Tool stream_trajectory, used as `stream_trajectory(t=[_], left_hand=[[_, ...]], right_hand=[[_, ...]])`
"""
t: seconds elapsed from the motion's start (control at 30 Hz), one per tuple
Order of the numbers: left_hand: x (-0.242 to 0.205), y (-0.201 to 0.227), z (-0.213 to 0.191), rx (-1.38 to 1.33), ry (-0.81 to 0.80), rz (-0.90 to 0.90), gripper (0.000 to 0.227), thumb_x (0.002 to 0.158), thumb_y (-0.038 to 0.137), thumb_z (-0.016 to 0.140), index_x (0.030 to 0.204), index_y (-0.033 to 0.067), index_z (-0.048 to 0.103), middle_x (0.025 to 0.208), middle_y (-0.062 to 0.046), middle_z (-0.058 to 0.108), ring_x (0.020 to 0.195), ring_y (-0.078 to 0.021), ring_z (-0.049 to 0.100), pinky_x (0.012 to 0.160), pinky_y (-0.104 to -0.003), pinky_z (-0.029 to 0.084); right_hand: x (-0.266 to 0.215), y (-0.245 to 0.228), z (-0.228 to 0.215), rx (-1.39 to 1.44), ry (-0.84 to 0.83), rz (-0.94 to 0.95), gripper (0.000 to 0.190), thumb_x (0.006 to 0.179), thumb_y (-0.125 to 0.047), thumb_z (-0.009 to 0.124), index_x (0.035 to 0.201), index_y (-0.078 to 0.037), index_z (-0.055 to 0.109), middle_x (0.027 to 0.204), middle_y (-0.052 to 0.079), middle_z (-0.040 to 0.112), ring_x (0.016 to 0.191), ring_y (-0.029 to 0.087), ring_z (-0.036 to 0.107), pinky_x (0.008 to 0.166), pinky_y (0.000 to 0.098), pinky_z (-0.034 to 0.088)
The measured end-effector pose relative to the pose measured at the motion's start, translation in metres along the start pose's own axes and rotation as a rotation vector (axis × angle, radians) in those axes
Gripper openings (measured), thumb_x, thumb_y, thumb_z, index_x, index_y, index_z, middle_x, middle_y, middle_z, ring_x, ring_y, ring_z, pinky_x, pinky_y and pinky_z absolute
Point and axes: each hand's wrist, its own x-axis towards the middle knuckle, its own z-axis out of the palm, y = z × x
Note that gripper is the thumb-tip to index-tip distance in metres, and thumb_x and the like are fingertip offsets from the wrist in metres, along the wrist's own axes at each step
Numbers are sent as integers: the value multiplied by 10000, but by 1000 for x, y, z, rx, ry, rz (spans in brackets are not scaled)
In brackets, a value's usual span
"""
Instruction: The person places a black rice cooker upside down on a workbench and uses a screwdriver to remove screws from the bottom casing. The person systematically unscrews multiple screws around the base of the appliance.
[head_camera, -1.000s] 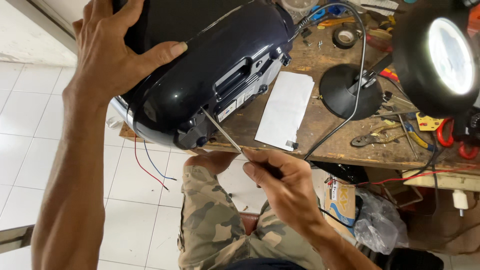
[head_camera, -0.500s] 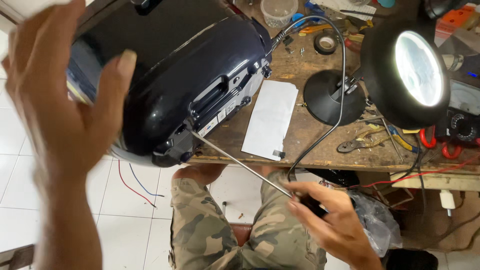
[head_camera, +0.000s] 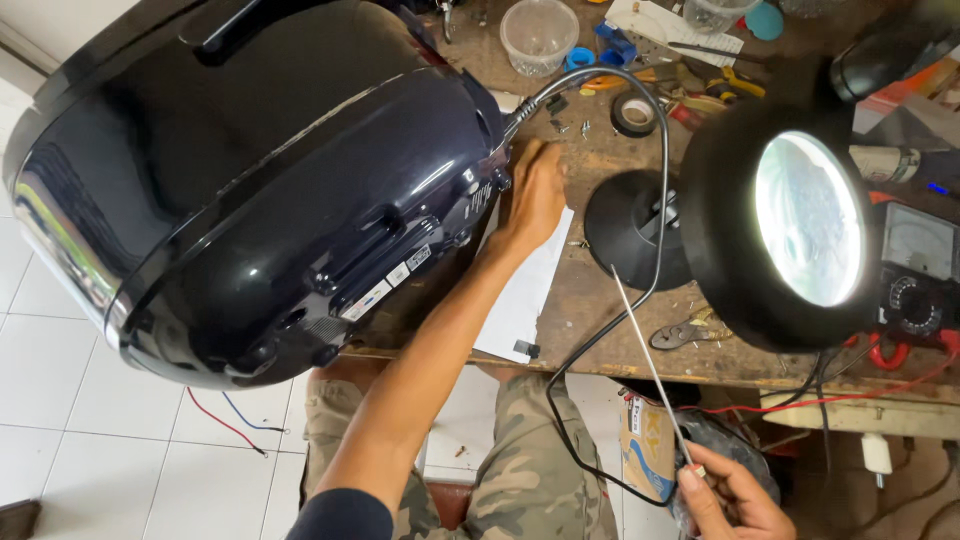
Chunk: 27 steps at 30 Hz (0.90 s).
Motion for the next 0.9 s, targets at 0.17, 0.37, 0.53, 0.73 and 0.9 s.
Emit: stream_trajectory(t=[0.17,0.37,0.53,0.73,0.9], left_hand=[[45,-16,34,534,-64,62,806,741,-24,915,1490,141,668,1532,-83,660,1288,-360,623,1049,-529,549],[61,-27,64,821,-148,224,231,852,-64,820,1079,-25,841,1234,-191,745,1185,-360,627,952,-457,616],[61,-35,79,891,-35,249,170,896,-67,769,1033,21,817,1091,-160,743,1059,-347,659,809,-409,636],[52,-8,50,943,-255,169,453,775,12,923,1207,-45,800,1378,-322,690,1410,-534,606,1061,-500,634],[47,-35,68,1110,-169,204,138,900,70,791,1036,92,807,1071,-180,762,1032,-342,673,757,-439,600]], right_hand=[[13,5,-2,-37,-77,129,424,991,-128,795,1394,-16,863,839,121,844,661,117,601,589,254,452],[21,-7,4,-48,-24,194,407,960,-67,829,1356,4,887,956,123,869,869,148,733,841,255,552],[23,6,3,-47,-31,219,450,955,-112,824,1393,-12,862,844,164,829,677,177,649,545,304,471],[16,-5,5,-107,-35,198,429,972,-149,823,1388,-64,885,790,45,728,562,145,483,523,285,422],[6,4,12,-110,-27,132,418,980,-203,808,1377,-88,872,700,75,707,536,131,465,496,268,378]])
